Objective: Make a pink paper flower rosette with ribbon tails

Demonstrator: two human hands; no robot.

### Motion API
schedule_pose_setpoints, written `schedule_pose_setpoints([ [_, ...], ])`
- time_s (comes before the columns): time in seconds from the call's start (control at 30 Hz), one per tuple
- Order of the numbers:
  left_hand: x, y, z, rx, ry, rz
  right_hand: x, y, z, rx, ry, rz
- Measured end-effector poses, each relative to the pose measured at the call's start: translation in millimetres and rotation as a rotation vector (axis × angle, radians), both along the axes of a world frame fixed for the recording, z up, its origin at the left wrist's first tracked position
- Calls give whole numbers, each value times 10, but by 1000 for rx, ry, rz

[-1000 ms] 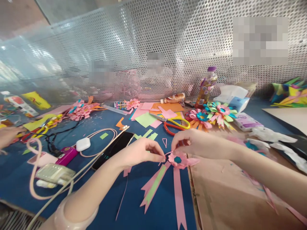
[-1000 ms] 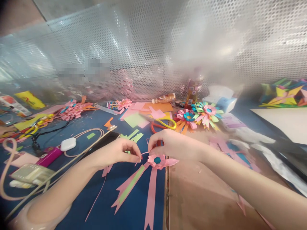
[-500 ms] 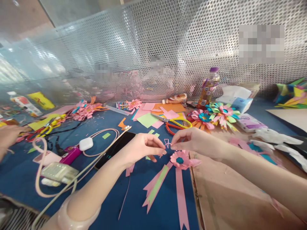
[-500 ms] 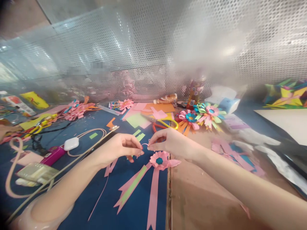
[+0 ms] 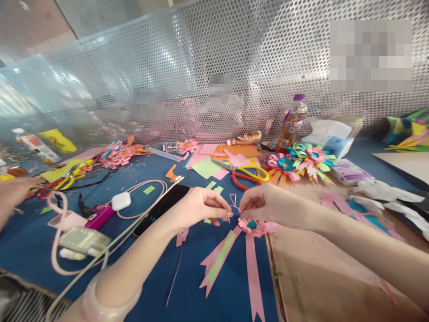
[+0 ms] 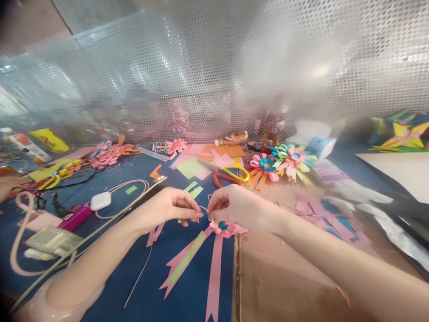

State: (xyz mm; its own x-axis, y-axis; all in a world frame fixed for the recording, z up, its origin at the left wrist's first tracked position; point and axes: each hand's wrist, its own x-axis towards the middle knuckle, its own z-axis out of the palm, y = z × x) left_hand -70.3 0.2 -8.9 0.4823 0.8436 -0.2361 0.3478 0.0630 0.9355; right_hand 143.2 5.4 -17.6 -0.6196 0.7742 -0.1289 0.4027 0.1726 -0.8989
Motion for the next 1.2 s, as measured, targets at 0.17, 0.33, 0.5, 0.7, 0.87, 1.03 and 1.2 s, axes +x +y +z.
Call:
schedule_pose_setpoints([
  [0.17,13,5,3,46,47,50,-73,8,-61,-8,75,-121],
  [0.33,35,14,-33,119,53,171,-157,-18,-132,-17,154,-352],
  [0.5,64,2,-103,177,6,270,-230,-104,-154,-161,274,-417],
  [0.7,88,-29,-147,168,9,275,-283,-168,-171,-182,305,-487],
  [0.87,122,-52,-128,161,-19,280,-304,-174,-184,-170,323,-509],
  [1.03,157,-79,-105,138,-54,285,-318,-193,-123,-246,297,-499],
  [1.2,175,-94,-96,119,-53,295,-318,-212,-103,-262,294,-503],
])
